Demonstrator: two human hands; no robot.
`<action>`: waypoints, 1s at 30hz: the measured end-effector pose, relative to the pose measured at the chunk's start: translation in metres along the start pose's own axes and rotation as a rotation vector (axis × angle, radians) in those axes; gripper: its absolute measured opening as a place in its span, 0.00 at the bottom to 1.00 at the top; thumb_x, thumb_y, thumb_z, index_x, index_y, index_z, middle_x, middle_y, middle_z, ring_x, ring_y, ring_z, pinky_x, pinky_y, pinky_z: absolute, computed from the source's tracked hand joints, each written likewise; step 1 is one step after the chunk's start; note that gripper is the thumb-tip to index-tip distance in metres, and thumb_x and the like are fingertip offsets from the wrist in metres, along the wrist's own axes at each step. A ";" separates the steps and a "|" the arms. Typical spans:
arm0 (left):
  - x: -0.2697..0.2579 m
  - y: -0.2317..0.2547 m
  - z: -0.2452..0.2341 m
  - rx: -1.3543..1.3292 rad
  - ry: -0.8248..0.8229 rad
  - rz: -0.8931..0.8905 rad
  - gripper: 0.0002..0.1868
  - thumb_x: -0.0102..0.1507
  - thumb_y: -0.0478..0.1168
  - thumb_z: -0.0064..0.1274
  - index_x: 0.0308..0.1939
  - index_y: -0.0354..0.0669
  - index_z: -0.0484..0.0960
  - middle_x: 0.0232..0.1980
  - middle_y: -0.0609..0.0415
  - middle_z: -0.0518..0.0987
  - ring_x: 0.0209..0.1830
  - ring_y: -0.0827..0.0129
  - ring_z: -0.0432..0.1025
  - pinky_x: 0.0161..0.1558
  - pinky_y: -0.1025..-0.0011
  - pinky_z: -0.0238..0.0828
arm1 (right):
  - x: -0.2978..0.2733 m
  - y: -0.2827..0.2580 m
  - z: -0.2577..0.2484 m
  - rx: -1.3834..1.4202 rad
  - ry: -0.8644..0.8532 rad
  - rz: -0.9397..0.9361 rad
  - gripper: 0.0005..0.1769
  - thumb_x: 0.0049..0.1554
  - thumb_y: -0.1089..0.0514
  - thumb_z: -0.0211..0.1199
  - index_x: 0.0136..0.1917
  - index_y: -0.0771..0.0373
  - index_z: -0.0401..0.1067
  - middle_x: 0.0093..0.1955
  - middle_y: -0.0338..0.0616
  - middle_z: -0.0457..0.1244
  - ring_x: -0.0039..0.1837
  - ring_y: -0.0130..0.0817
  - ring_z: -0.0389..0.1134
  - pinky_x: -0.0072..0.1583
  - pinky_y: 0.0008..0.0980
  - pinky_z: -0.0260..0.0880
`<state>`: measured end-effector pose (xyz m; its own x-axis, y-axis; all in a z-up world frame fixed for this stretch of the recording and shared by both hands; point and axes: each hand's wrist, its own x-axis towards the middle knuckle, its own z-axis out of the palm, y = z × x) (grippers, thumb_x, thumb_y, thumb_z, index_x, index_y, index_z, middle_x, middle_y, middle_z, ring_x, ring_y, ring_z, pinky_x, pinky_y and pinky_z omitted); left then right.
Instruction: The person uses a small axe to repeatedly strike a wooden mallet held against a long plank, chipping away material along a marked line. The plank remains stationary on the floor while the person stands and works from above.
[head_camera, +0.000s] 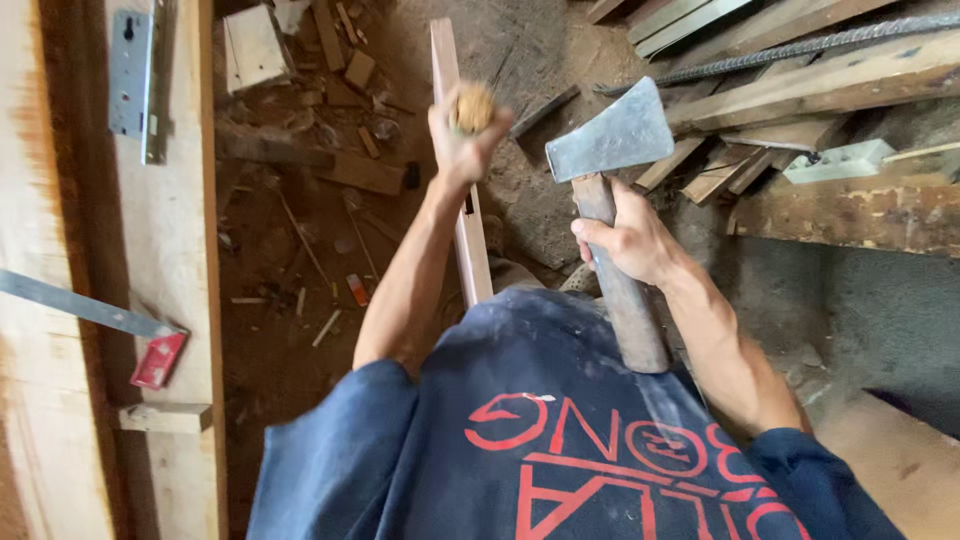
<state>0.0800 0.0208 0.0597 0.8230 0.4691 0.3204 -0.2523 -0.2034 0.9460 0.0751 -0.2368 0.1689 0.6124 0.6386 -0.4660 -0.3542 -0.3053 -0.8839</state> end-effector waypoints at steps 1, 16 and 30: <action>-0.016 -0.008 -0.006 -0.025 -0.013 -0.138 0.11 0.54 0.39 0.60 0.38 0.43 0.77 0.30 0.58 0.78 0.27 0.74 0.73 0.33 0.70 0.77 | -0.001 -0.002 0.001 -0.042 0.011 0.003 0.22 0.54 0.63 0.61 0.60 0.69 0.62 0.38 0.43 0.62 0.35 0.33 0.67 0.36 0.35 0.72; -0.110 -0.058 -0.028 0.109 0.028 0.351 0.17 0.60 0.50 0.61 0.41 0.39 0.80 0.36 0.50 0.80 0.33 0.67 0.77 0.35 0.68 0.78 | -0.022 0.021 0.041 -0.729 0.241 -0.711 0.17 0.63 0.55 0.62 0.59 0.69 0.68 0.40 0.50 0.68 0.35 0.38 0.71 0.36 0.37 0.75; -0.113 -0.045 -0.037 0.295 0.059 0.101 0.22 0.64 0.54 0.64 0.45 0.38 0.80 0.40 0.50 0.82 0.37 0.66 0.80 0.39 0.67 0.81 | -0.018 -0.025 0.051 -0.763 0.403 -1.109 0.17 0.72 0.50 0.58 0.57 0.68 0.68 0.44 0.49 0.66 0.39 0.37 0.68 0.41 0.34 0.74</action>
<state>-0.0201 0.0088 -0.0175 0.7682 0.4813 0.4222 -0.1651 -0.4882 0.8570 0.0369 -0.2052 0.2015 0.5203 0.5928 0.6147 0.8268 -0.1692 -0.5365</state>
